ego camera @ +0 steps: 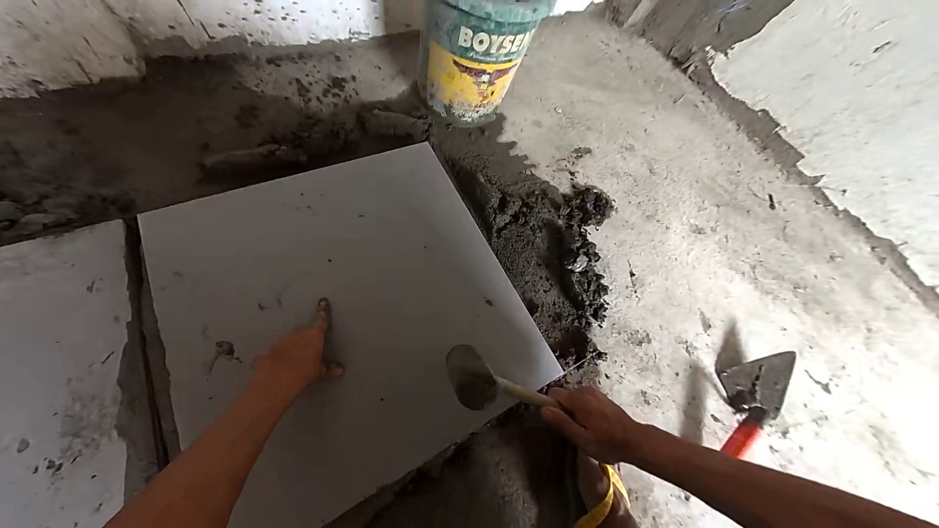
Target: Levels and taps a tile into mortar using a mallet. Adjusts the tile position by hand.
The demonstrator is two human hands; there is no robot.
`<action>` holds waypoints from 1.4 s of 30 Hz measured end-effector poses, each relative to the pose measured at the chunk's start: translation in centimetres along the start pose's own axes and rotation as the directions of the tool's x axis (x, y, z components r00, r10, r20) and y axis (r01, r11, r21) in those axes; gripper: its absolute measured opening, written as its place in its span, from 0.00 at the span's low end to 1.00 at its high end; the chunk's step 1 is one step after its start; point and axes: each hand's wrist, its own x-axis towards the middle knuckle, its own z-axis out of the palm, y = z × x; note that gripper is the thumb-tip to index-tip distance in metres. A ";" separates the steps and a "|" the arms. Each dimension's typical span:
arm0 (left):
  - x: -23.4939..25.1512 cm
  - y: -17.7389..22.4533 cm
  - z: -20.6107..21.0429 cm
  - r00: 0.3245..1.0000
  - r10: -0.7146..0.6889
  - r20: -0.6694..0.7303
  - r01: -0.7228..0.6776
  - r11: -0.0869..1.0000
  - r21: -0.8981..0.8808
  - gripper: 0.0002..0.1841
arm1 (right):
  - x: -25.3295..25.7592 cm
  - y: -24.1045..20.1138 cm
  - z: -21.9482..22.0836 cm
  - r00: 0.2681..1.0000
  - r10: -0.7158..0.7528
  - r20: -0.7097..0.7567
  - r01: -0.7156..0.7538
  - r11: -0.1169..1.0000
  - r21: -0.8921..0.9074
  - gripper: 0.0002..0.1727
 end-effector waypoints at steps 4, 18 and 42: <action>-0.1 0.2 0.0 1.000 -0.005 0.006 0.004 0.999 0.051 0.69 | -0.4 -1.8 0.0 0.986 0.061 0.152 -0.057 0.998 -0.035 0.42; 0.2 -0.2 -0.1 0.999 0.004 0.035 -0.006 0.998 0.057 0.68 | 0.0 1.0 0.9 0.973 0.158 -0.168 -0.089 0.929 0.358 0.38; -0.2 0.9 -0.3 0.996 -0.045 0.076 0.036 0.993 0.112 0.68 | -1.9 5.5 -2.6 0.967 0.255 0.006 -0.250 0.943 0.218 0.41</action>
